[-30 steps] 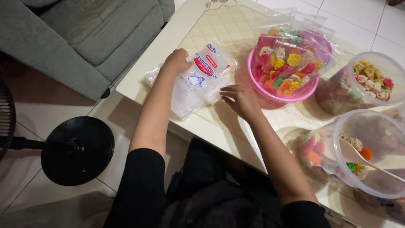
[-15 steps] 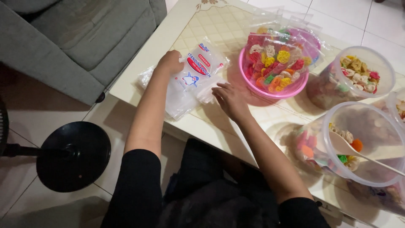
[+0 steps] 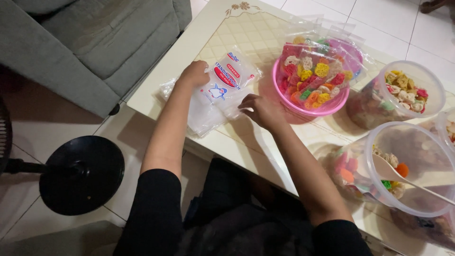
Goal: Manually filling small plastic bags with colorful snack items using hands and a spoon.
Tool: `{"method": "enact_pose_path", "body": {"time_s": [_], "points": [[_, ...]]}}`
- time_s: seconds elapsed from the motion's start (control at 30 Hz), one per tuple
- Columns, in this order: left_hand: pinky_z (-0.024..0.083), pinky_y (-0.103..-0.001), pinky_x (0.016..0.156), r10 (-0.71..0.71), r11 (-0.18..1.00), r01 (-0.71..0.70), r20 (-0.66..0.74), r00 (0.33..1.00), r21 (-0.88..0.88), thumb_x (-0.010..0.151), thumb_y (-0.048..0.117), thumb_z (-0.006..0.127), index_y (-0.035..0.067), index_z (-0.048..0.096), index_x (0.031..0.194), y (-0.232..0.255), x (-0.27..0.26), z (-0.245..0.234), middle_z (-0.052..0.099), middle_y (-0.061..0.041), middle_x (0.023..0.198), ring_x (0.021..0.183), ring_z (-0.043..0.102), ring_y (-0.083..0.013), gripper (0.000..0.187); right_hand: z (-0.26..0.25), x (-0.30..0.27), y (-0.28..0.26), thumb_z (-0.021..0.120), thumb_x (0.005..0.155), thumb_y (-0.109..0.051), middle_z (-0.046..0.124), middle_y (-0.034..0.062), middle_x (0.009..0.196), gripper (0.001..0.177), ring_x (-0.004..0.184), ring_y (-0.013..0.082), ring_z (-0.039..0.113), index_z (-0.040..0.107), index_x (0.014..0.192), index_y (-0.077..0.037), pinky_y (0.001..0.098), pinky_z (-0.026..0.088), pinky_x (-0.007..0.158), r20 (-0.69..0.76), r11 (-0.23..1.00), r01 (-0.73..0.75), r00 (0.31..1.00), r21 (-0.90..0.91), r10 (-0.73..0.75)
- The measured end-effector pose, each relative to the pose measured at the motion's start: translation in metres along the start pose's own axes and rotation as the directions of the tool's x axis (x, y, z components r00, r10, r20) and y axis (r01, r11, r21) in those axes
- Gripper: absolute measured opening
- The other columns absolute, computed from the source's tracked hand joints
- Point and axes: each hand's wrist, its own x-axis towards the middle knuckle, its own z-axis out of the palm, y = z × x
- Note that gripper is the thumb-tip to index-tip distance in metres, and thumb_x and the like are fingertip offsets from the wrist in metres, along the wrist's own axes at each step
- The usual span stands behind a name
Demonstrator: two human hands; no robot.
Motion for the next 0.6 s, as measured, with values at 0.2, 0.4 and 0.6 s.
{"method": "enact_pose_path", "body": {"time_s": [0.2, 0.4, 0.6], "points": [[0.052, -0.058, 0.101, 0.038, 0.998, -0.039, 0.003, 0.999, 0.052, 0.093, 0.02, 0.058, -0.001, 0.064, 0.134, 0.012, -0.018, -0.011, 0.066, -0.03, 0.126, 0.122, 0.063, -0.0457, 0.046, -0.01, -0.055, -0.01, 0.07, 0.093, -0.005, 0.071, 0.0099, 0.121, 0.025, 0.112, 0.0368, 0.069, 0.078, 0.114, -0.016, 0.0479, 0.055, 0.097, -0.335, 0.976, 0.217, 0.919, -0.003, -0.206], [0.034, -0.069, 0.11, 0.12, 0.97, -0.105, -0.055, 0.991, 0.219, 0.093, 0.028, 0.059, 0.003, 0.066, 0.13, -0.02, 0.021, 0.026, 0.068, -0.022, 0.125, 0.125, 0.061, -0.0408, 0.046, 0.006, -0.15, -0.029, 0.073, 0.093, 0.008, 0.076, 0.0131, 0.108, 0.025, 0.1, 0.0269, 0.074, 0.075, 0.116, -0.003, 0.0384, 0.061, 0.088, -0.643, 0.88, -0.087, 0.649, 0.468, 0.407], [0.021, -0.076, 0.111, 0.361, 0.928, -0.304, -0.32, 0.876, 0.213, 0.096, 0.014, 0.062, -0.01, 0.056, 0.139, 0.079, -0.082, 0.0, 0.054, -0.03, 0.139, 0.138, 0.044, -0.0461, 0.05, 0.028, -0.201, -0.019, 0.075, 0.097, -0.01, 0.076, 0.0132, 0.099, 0.024, 0.075, 0.0206, 0.074, 0.068, 0.116, 0.001, 0.0315, 0.063, 0.065, -0.2, 0.251, -0.107, 0.349, 0.962, 0.915]]}}
